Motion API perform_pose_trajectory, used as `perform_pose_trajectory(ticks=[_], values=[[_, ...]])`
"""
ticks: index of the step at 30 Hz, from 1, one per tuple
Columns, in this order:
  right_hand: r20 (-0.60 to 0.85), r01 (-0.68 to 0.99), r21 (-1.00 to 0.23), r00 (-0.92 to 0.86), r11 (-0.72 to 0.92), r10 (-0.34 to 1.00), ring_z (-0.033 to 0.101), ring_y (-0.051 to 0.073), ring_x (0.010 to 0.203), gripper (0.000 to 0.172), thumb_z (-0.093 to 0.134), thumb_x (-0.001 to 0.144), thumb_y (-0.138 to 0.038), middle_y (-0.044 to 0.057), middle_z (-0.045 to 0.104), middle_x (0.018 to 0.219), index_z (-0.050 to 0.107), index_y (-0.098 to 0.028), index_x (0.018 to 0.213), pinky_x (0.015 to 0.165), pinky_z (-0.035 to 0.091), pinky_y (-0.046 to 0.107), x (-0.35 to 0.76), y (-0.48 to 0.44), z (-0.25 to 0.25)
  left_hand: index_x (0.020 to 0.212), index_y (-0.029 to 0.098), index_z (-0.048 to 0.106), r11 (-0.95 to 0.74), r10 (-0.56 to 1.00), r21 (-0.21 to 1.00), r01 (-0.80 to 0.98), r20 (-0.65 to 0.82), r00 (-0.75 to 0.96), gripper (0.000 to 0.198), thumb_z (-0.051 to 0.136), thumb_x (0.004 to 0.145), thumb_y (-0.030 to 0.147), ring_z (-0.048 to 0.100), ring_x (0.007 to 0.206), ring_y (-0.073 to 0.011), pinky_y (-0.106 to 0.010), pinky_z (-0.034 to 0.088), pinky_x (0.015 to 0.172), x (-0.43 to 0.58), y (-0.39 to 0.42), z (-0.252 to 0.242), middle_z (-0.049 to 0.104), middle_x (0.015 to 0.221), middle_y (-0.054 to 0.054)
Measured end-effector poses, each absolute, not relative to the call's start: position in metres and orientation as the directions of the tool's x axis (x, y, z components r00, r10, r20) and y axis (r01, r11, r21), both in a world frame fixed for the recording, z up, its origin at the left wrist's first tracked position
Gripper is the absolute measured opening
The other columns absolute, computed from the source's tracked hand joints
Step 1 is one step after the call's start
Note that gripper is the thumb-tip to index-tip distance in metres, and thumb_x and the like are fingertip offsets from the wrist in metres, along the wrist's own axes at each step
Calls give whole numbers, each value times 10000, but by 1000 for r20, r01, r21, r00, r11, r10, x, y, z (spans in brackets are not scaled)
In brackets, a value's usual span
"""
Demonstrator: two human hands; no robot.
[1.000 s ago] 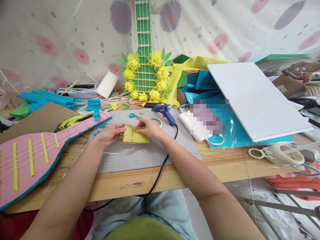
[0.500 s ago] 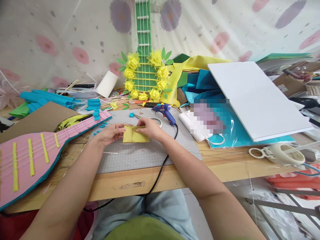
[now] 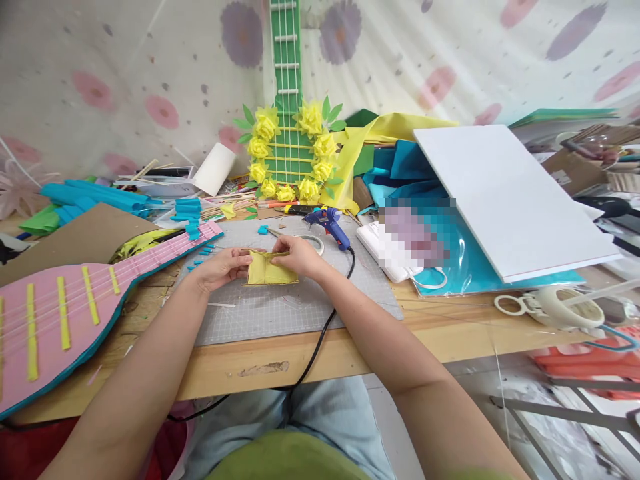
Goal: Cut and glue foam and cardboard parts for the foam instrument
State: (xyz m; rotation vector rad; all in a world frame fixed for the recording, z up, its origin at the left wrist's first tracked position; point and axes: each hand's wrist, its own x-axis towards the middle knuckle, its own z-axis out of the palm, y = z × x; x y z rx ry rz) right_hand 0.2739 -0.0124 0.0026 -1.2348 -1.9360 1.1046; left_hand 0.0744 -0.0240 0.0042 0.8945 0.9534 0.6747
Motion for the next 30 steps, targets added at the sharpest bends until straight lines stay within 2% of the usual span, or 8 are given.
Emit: perform_pose_trajectory(ticks=[6, 8, 11, 13, 17, 20, 24, 30], values=[[59, 493, -838, -347, 236, 936, 588, 151, 752, 126, 647, 648, -214, 20, 646, 804, 573, -185, 747, 726, 444, 300, 276, -13, 5, 811, 103, 625, 464, 843, 870, -165, -376, 386, 221, 723, 630, 185, 601, 521, -88, -180, 502, 513, 82, -25, 2, 659, 669, -37], [89, 499, -832, -313, 244, 946, 598, 163, 812, 281, 671, 639, -225, 27, 658, 893, 589, -203, 907, 784, 449, 328, 277, -13, 5, 798, 107, 617, 462, 853, 868, -181, -380, 358, 220, 727, 627, 193, 603, 524, -90, -183, 502, 511, 84, -25, 1, 655, 667, -33], [146, 440, -864, -248, 246, 958, 600, 176, 882, 622, 714, 615, -295, 59, 620, 1094, 472, -249, 1186, 821, 462, 361, 281, -10, 3, 810, 119, 611, 439, 883, 876, -201, -378, 279, 235, 728, 624, 202, 616, 549, -100, -194, 508, 529, 84, -24, 2, 661, 690, -34], [148, 359, -908, -205, 215, 968, 606, 176, 883, 692, 719, 611, -344, 88, 584, 1157, 425, -252, 1230, 792, 487, 357, 284, -7, 0, 820, 127, 605, 405, 907, 887, -219, -361, 218, 243, 724, 626, 212, 626, 575, -108, -203, 512, 550, 81, -23, 3, 669, 715, -38], [-11, 221, -974, -215, 37, 977, 628, 182, 819, 488, 698, 637, -340, 81, 645, 944, 517, -204, 1070, 712, 515, 338, 286, 0, -7, 841, 137, 590, 326, 944, 910, -257, -303, 128, 267, 724, 624, 216, 634, 614, -110, -200, 507, 572, 77, -22, 7, 677, 751, -36], [-123, 155, -984, -255, -85, 959, 637, 191, 753, 383, 725, 602, -296, 53, 660, 804, 536, -198, 921, 689, 520, 348, 285, 2, -11, 872, 134, 591, 298, 953, 914, -277, -269, 139, 293, 727, 622, 204, 638, 635, -107, -192, 507, 585, 79, -23, 8, 681, 769, -37], [-141, 116, -987, -278, -112, 950, 638, 201, 726, 305, 745, 555, -278, 47, 658, 762, 532, -203, 760, 673, 521, 352, 285, 2, -12, 890, 124, 614, 320, 937, 905, -280, -259, 232, 292, 725, 638, 222, 648, 668, -117, -194, 519, 608, 80, -24, 6, 691, 792, -54], [-105, 63, -994, -255, -92, 961, 636, 191, 715, 284, 725, 555, -238, 37, 657, 758, 530, -201, 759, 670, 517, 345, 286, 2, -9, 880, 93, 659, 386, 895, 902, -194, -315, 317, 283, 728, 641, 228, 656, 690, -147, -258, 546, 667, 76, -23, 3, 698, 806, -89]])
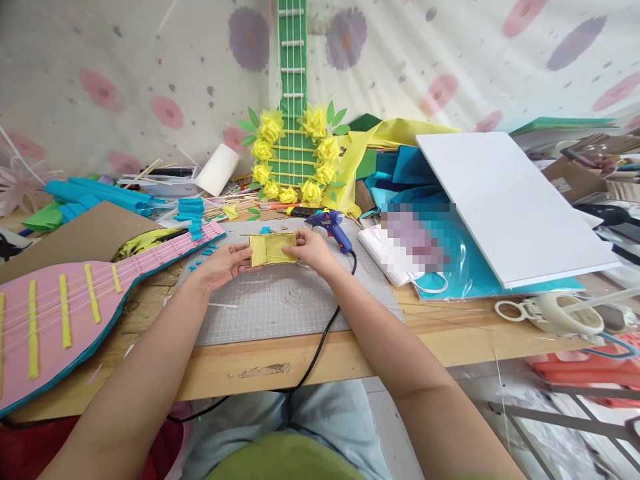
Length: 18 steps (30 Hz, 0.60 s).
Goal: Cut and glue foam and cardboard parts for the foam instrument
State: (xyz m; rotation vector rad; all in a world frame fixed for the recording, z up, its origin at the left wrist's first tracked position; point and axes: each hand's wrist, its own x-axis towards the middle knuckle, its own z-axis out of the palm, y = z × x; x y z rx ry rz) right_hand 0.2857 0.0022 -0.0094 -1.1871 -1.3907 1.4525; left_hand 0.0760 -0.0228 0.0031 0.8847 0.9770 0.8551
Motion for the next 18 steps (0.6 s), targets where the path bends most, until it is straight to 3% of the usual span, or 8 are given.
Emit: perform_pose_trajectory(ticks=[18], values=[[-111, 127, -989, -266, -79, 958, 618, 142, 667, 190, 666, 584, -159, 15, 652, 724, 543, -186, 726, 630, 503, 271, 284, 2, -12, 949, 148, 686, 334, 861, 940, -67, -275, 427, 431, 758, 589, 374, 645, 812, -165, -302, 488, 817, 70, -21, -4, 693, 950, -92]])
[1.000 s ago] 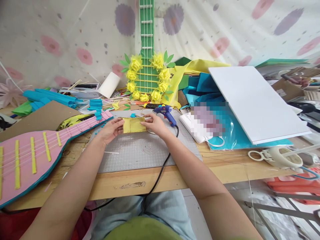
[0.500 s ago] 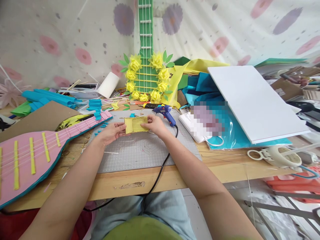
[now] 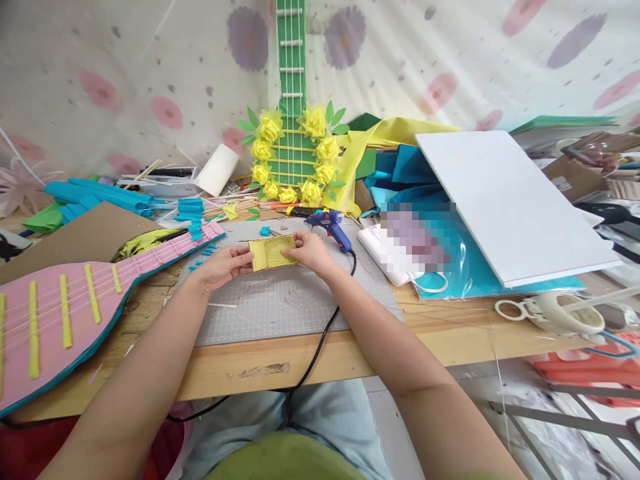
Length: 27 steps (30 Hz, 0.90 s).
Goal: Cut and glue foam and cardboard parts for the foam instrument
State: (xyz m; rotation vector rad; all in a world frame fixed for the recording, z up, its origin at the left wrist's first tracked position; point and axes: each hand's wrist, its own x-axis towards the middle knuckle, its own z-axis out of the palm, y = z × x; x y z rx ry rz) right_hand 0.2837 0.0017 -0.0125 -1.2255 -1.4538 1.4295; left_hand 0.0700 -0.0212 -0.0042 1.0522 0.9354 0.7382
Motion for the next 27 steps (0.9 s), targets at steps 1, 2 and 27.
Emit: perform_pose_trajectory(ticks=[1, 2, 27], values=[[-105, 134, -988, -269, -71, 957, 617, 141, 666, 188, 665, 585, -162, 15, 653, 727, 542, -185, 726, 627, 501, 269, 284, 2, -13, 952, 151, 686, 336, 860, 940, -62, -279, 427, 434, 760, 587, 373, 643, 815, -164, -300, 487, 816, 70, -21, -4, 692, 951, -91], [-99, 143, -988, -273, -62, 957, 615, 140, 664, 186, 663, 586, -166, 15, 654, 728, 540, -184, 724, 620, 498, 266, 284, 2, -14, 954, 154, 686, 337, 859, 940, -58, -282, 427, 438, 762, 583, 374, 642, 816, -163, -296, 486, 813, 69, -22, -4, 692, 950, -89], [-81, 215, -976, -277, -20, 957, 613, 154, 665, 188, 662, 578, -213, 12, 656, 724, 538, -189, 717, 595, 497, 273, 285, 3, -18, 923, 149, 687, 352, 857, 934, -63, -294, 423, 392, 761, 588, 339, 644, 763, -132, -236, 495, 742, 69, -22, -4, 699, 921, -73]])
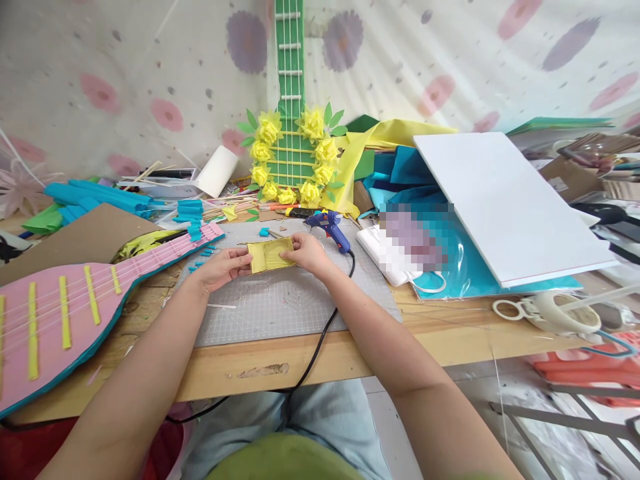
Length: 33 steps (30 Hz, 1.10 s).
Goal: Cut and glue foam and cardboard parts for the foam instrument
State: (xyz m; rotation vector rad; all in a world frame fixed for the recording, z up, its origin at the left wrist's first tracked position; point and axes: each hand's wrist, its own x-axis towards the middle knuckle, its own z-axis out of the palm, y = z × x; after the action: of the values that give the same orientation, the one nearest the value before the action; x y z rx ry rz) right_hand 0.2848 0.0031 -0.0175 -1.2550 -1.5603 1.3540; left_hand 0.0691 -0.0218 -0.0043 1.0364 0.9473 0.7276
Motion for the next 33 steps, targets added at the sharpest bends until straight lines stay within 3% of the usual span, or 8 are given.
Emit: perform_pose_trajectory(ticks=[7, 15, 17, 20, 23, 29, 33], values=[[-123, 90, -991, -278, -101, 953, 624, 151, 679, 232, 684, 561, -186, 12, 653, 714, 541, -188, 744, 642, 512, 281, 283, 0, -9, 950, 130, 665, 371, 867, 922, -111, -301, 398, 378, 725, 634, 330, 653, 731, -144, -266, 516, 742, 71, -22, -3, 702, 887, -85], [-186, -21, -981, -213, -195, 959, 620, 145, 668, 262, 707, 563, -161, 9, 645, 728, 547, -188, 768, 639, 517, 287, 283, 1, -7, 1114, 156, 584, 341, 873, 921, -189, -236, 426, 526, 626, 705, 484, 629, 960, -229, -390, 487, 874, 69, -20, -5, 661, 1045, -132], [-202, -54, -975, -197, -217, 959, 617, 144, 661, 278, 718, 556, -171, 9, 647, 736, 553, -188, 779, 610, 516, 275, 283, 1, -6, 1173, 186, 546, 279, 879, 939, -202, -164, 448, 615, 699, 639, 447, 592, 1042, -245, -400, 455, 923, 70, -21, -5, 601, 1172, -133], [-230, -105, -961, -217, -257, 949, 620, 138, 671, 285, 724, 550, -166, 20, 658, 766, 572, -182, 790, 598, 518, 252, 283, -1, -3, 1262, 272, 460, 107, 896, 982, -158, -26, 443, 840, 807, 497, 268, 458, 1210, -268, -393, 410, 980, 74, -22, -8, 371, 1414, -93], [-287, -137, -933, -272, -332, 918, 624, 129, 669, 252, 707, 560, -132, 36, 670, 794, 587, -166, 779, 590, 521, 232, 283, -3, 2, 1296, 299, 404, -39, 923, 997, -68, 62, 381, 937, 810, 458, 202, 376, 1268, -280, -396, 424, 959, 81, -22, -10, 250, 1474, -78], [-353, -141, -892, -376, -429, 857, 636, 122, 673, 176, 607, 643, -53, 67, 686, 813, 624, -129, 801, 577, 522, 209, 282, -4, 5, 1202, 185, 480, -100, 953, 995, 3, 95, 287, 807, 804, 471, 291, 475, 1160, -262, -405, 427, 934, 88, -21, -9, 511, 1268, -120], [-358, -139, -890, -378, -434, 854, 644, 127, 701, 179, 604, 665, -46, 69, 691, 833, 632, -130, 821, 597, 531, 212, 281, -4, 3, 1142, 168, 526, -83, 962, 996, 31, 72, 264, 766, 808, 448, 329, 502, 1124, -260, -410, 413, 939, 91, -22, -7, 576, 1172, -103]])
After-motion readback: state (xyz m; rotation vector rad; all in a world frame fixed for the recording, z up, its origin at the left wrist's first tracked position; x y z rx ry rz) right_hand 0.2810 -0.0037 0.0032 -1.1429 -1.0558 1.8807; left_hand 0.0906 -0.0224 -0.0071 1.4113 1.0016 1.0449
